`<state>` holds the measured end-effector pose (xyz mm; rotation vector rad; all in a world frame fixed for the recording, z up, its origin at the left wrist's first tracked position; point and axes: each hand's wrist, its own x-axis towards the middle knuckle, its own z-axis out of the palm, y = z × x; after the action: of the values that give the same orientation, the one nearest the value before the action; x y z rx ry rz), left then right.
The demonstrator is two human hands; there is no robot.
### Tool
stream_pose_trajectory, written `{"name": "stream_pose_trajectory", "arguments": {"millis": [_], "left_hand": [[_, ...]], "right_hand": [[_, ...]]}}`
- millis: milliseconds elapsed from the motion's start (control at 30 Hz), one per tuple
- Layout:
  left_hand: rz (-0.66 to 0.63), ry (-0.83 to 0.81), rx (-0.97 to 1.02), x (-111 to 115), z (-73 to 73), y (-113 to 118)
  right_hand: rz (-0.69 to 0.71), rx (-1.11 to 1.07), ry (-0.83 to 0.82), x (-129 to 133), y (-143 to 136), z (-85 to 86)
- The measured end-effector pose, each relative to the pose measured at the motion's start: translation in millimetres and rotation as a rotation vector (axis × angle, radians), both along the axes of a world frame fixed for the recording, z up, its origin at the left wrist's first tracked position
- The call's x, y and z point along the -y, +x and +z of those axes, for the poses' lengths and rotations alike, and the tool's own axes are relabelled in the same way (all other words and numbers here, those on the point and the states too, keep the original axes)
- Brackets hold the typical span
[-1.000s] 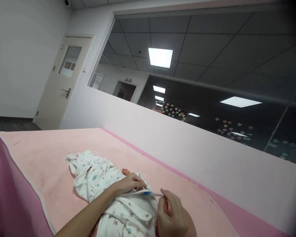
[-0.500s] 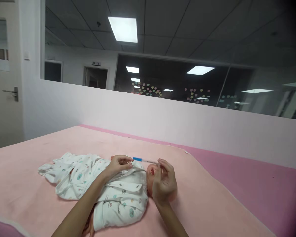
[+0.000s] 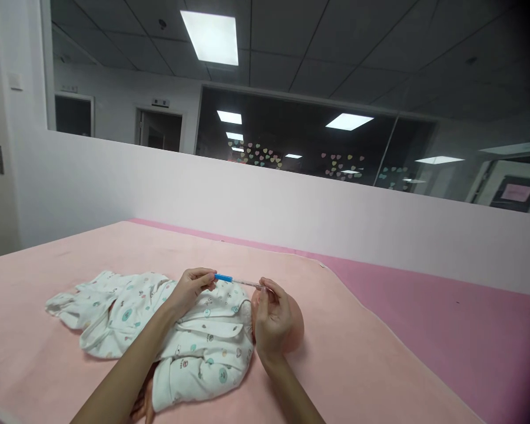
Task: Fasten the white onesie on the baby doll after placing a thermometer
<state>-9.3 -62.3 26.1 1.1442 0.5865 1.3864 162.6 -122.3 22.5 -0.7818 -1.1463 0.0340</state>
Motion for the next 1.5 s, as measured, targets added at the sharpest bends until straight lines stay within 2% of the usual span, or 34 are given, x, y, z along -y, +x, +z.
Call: {"name": "stream_pose_trajectory", "arguments": {"millis": [133, 300, 400, 567, 833, 1033, 1333, 1500], "left_hand": [[-0.024, -0.015, 0.059, 0, -0.7, -2], [-0.009, 0.006, 0.052, 4, 3.3, -4], [-0.006, 0.027, 0.045, 7, 6.2, -4], [-0.014, 0.017, 0.123, 10, 7.5, -4], [-0.106, 0.036, 0.190, 12, 6.9, -6], [-0.150, 0.020, 0.333, 8, 3.0, -13], [-0.199, 0.043, 0.293, 16, 7.9, -8], [-0.269, 0.057, 0.280, 14, 3.1, -7]], "right_hand": [[0.068, -0.037, -0.080, 2, -1, 3.1], [0.337, -0.352, -0.272, 6, -2, 16.5], [0.460, -0.436, -0.336, 6, 1, 23.3], [0.747, -0.492, -0.427, 2, 8, 29.0], [0.998, -0.443, -0.467, 5, 7, 30.5], [1.060, -0.378, -0.490, 8, -6, 21.4], [1.085, -0.375, -0.522, 9, -2, 23.3], [1.125, -0.375, -0.531, 7, -3, 20.5]]}}
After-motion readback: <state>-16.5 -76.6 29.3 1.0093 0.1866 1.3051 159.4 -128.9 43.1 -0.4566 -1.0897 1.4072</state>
